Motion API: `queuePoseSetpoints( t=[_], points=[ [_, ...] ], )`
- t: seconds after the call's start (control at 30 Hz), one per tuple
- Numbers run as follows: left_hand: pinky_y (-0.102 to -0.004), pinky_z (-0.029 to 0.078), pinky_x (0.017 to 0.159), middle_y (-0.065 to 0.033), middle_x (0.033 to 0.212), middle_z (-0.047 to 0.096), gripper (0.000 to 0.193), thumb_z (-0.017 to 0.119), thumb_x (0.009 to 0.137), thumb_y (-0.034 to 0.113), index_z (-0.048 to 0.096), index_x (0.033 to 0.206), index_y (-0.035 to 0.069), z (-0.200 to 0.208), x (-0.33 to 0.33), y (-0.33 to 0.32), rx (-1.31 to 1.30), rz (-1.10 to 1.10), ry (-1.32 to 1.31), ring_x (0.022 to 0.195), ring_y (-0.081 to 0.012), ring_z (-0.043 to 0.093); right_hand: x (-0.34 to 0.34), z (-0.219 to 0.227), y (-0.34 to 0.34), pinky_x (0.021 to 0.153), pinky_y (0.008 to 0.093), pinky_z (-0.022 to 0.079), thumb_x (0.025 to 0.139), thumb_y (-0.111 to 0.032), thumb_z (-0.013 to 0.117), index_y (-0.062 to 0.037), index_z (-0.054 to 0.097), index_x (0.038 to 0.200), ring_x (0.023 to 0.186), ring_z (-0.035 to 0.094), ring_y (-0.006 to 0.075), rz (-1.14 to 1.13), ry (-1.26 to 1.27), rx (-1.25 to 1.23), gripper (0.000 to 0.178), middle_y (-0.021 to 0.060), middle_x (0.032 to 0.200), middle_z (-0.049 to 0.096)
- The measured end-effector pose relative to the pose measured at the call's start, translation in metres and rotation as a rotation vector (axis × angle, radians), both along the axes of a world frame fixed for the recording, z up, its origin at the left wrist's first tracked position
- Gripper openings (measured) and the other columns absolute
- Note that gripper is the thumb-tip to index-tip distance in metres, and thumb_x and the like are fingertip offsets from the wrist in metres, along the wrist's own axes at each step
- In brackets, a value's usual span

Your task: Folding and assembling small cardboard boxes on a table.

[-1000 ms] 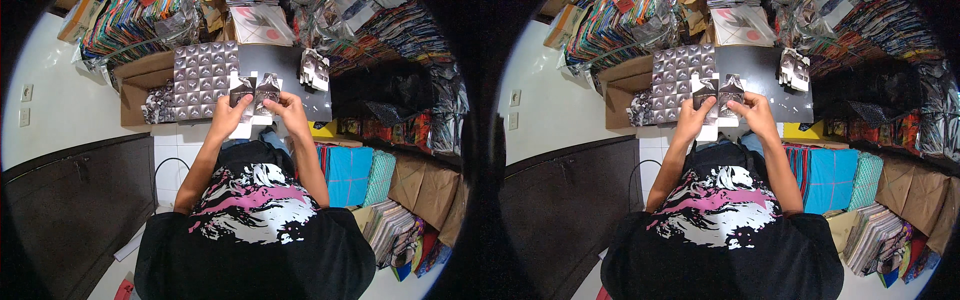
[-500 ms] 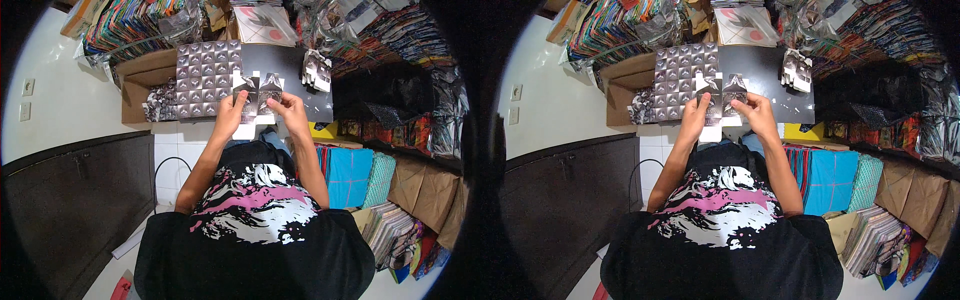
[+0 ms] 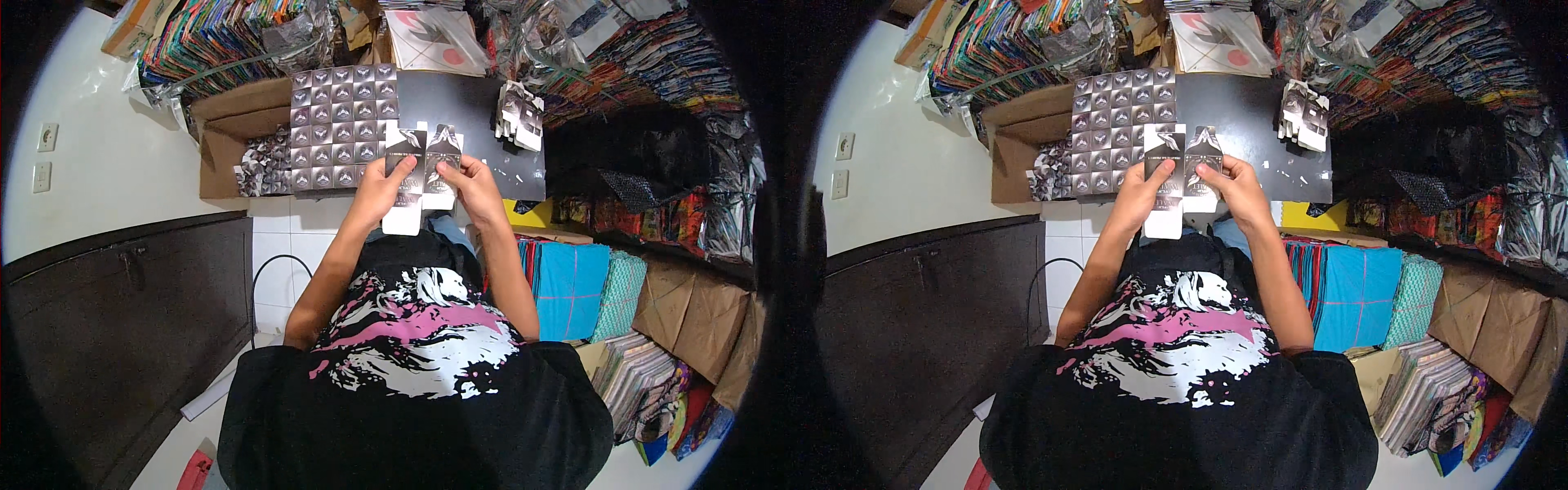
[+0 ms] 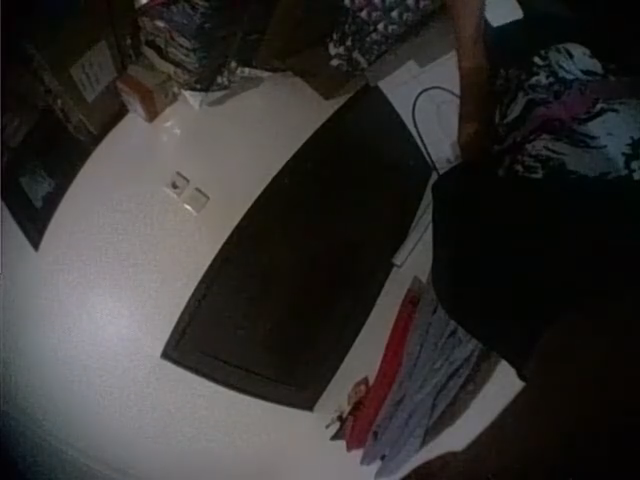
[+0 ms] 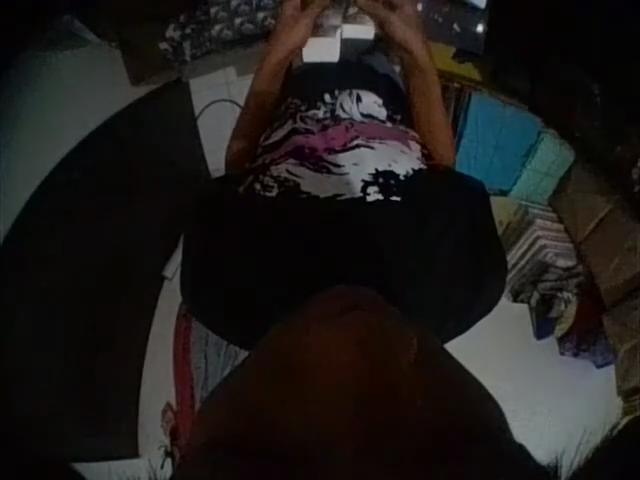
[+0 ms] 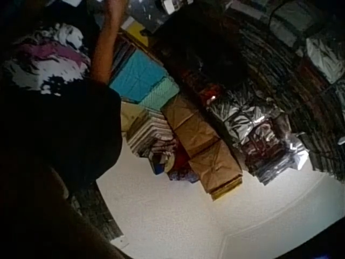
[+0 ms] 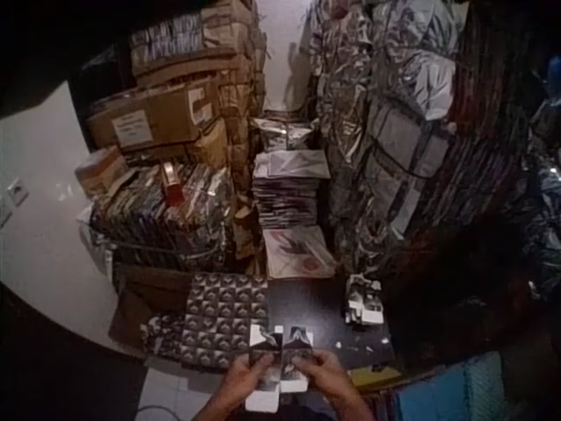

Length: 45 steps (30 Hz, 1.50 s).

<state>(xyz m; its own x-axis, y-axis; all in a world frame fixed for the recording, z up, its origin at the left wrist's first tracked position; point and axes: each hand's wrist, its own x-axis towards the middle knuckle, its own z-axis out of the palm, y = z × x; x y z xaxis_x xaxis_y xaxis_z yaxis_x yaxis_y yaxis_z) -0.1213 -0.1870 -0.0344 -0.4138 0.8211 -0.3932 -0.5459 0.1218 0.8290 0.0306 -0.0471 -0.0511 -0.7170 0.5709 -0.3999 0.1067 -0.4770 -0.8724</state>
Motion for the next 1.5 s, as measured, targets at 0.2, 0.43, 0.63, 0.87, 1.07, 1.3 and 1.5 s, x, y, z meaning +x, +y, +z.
queuePoseSetpoints(
  t=[0.2,0.43,0.63,0.87,1.07,1.3,1.5],
  points=[
    [-0.0452,0.054,0.066,-0.0256,0.077,0.071,0.044,0.07,0.101,0.036,0.072,0.093,-0.007,0.019,0.006,0.007,-0.291,0.109,0.876,0.072,-0.036,0.074,-0.016,0.046,-0.028,0.055,0.0308,0.044,0.087,-0.022,0.083,0.0036,0.075,0.093,0.06,0.051,0.0065,-0.155,-0.309,0.749,0.027,0.0071,0.07,0.07],
    [-0.0506,0.053,0.063,-0.0275,0.076,0.069,0.033,0.063,0.104,0.025,0.07,0.099,-0.006,0.029,0.023,0.009,-0.104,0.098,0.915,0.074,-0.0459,0.071,-0.022,0.05,-0.036,0.057,0.0394,0.048,0.085,-0.019,0.082,0.0052,0.065,0.081,0.056,0.061,0.0242,-0.227,-0.277,0.918,0.031,0.0185,0.067,0.065],
    [-0.0539,0.053,0.073,-0.0326,0.091,0.069,0.034,0.052,0.109,0.022,0.061,0.126,-0.005,0.04,0.028,0.007,-0.131,-0.026,0.973,0.087,-0.0531,0.067,-0.02,0.064,-0.039,0.06,0.0428,0.05,0.087,-0.016,0.079,0.0058,0.063,0.082,0.063,0.068,0.0353,-0.188,-0.326,1.037,0.027,0.0232,0.077,0.068],
    [-0.0447,0.036,0.119,-0.0357,0.156,0.041,0.062,0.044,0.113,0.028,0.027,0.159,-0.01,0.033,0.029,0.006,0.081,-0.103,0.925,0.146,-0.0467,0.043,-0.011,0.064,-0.042,0.076,0.0397,0.06,0.089,-0.007,0.073,0.0073,0.072,0.107,0.088,0.076,0.0403,-0.12,-0.11,1.045,0.023,0.0266,0.094,0.074],
    [-0.0454,0.044,0.109,-0.0311,0.137,0.059,0.056,0.045,0.113,0.032,0.041,0.15,-0.01,0.022,0.027,0.012,0.034,-0.05,0.815,0.129,-0.0418,0.058,-0.008,0.066,-0.035,0.076,0.0365,0.059,0.092,-0.008,0.074,0.0065,0.074,0.111,0.084,0.078,0.0278,-0.069,-0.156,0.896,0.024,0.0217,0.093,0.078],
    [-0.0308,0.061,0.078,-0.0047,0.101,0.075,0.033,0.068,0.106,0.031,0.07,0.116,-0.001,0.022,-0.007,0.0,0.094,-0.024,-0.19,0.086,-0.0122,0.071,0.021,0.044,0.01,0.078,0.0253,0.053,0.103,-0.015,0.069,0.0021,0.073,0.119,0.084,0.065,0.0072,0.082,0.078,0.129,0.025,0.0022,0.096,0.073],
    [-0.0335,0.06,0.089,-0.0055,0.111,0.076,0.033,0.07,0.103,0.03,0.069,0.123,0.003,0.002,0.012,-0.001,0.383,-0.205,-0.62,0.096,-0.0149,0.073,0.005,0.024,-0.016,0.088,0.0345,0.062,0.106,-0.018,0.063,0.001,0.063,0.133,0.101,0.074,0.0199,0.11,0.537,-0.655,0.033,0.0108,0.119,0.074]
  ],
)
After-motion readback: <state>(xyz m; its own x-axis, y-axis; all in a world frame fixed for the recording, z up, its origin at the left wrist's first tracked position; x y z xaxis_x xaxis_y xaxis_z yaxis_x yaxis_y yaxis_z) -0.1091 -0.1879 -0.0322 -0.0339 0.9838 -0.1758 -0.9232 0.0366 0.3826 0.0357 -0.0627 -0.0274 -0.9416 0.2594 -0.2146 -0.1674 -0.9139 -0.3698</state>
